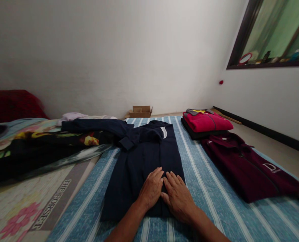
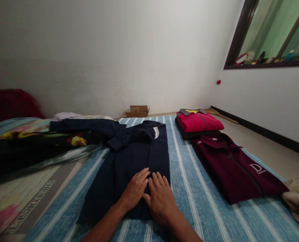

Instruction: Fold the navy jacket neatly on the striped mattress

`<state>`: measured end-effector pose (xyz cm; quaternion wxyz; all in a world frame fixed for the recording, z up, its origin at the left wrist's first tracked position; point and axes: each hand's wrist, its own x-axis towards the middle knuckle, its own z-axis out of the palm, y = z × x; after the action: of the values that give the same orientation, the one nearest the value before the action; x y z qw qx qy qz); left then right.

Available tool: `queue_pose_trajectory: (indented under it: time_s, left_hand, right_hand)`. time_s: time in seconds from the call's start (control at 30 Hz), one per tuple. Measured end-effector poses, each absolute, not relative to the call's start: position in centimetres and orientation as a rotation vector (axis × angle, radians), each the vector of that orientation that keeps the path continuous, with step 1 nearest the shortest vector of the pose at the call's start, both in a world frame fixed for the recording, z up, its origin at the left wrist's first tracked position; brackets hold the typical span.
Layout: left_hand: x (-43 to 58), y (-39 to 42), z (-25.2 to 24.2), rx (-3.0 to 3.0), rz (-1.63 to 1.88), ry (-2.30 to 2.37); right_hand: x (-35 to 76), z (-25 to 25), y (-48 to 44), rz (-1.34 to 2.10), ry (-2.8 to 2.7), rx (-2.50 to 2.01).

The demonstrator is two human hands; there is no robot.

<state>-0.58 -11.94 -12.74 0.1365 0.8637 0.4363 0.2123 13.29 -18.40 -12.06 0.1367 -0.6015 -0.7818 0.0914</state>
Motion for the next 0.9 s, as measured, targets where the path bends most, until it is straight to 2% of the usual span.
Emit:
queue_pose_trajectory:
  time_s: [0.9]
  left_hand:
    - [-0.7,-12.8,-11.9,2.504,0.560,1.286]
  right_hand:
    - [12.9,-13.8,-18.6,0.154,-2.190,-1.763]
